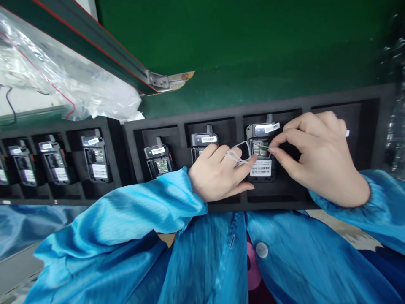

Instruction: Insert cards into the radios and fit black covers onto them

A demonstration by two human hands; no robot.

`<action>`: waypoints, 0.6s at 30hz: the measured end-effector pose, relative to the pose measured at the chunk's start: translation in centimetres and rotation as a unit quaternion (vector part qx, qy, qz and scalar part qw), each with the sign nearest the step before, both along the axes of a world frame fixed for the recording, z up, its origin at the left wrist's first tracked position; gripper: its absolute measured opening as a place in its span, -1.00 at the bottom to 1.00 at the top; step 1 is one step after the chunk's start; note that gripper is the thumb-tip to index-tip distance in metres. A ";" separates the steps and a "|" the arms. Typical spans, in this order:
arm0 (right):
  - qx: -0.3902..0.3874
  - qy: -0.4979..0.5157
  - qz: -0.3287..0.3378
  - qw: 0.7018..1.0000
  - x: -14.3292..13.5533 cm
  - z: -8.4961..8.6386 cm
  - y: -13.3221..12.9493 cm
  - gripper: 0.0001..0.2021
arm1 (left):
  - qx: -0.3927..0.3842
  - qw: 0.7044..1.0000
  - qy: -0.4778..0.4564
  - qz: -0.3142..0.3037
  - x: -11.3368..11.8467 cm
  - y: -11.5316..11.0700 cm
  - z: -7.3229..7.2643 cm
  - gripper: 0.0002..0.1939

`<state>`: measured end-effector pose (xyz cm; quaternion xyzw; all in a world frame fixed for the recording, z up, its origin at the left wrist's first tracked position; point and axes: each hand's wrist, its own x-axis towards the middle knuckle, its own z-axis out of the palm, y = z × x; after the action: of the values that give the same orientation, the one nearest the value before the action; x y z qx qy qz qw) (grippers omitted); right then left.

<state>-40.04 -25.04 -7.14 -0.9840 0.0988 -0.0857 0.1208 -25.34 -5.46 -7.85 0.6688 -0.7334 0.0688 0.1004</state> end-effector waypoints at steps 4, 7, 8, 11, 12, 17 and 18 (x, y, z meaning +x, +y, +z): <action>-0.036 -0.001 -0.003 0.999 0.3 -0.2 0.1 -0.85 | 0.012 1.000 -0.011 -0.004 -0.2 -0.2 0.0 -0.36; -0.071 -0.013 -0.003 0.997 -0.1 0.1 0.0 -0.80 | 0.027 1.000 -0.011 -0.003 -0.2 -0.1 0.0 -0.37; -0.075 -0.027 0.005 0.997 -0.4 0.2 0.0 -0.79 | 0.029 1.000 -0.008 -0.003 -0.2 -0.1 0.0 -0.36; -0.080 -0.052 0.057 0.994 -1.6 0.5 -0.2 -0.83 | 0.026 1.000 0.001 -0.007 -0.2 0.1 -0.1 -0.36; -0.085 -0.049 0.075 0.992 -2.1 0.5 -0.2 -0.84 | 0.024 1.000 0.001 -0.009 -0.2 0.1 -0.1 -0.37; -0.126 0.008 0.132 0.983 -3.7 0.5 -0.3 -0.72 | 0.019 1.000 -0.016 -0.004 -0.3 0.0 -0.1 -0.39; -0.135 0.014 0.142 0.981 -3.8 0.6 -0.3 -0.70 | 0.019 1.000 -0.020 0.000 -0.3 -0.1 0.0 -0.38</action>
<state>-43.88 -25.32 -6.55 -0.9964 -0.0523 -0.0662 -0.0035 -25.65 -5.52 -7.84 0.6690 -0.7364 0.0683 0.0736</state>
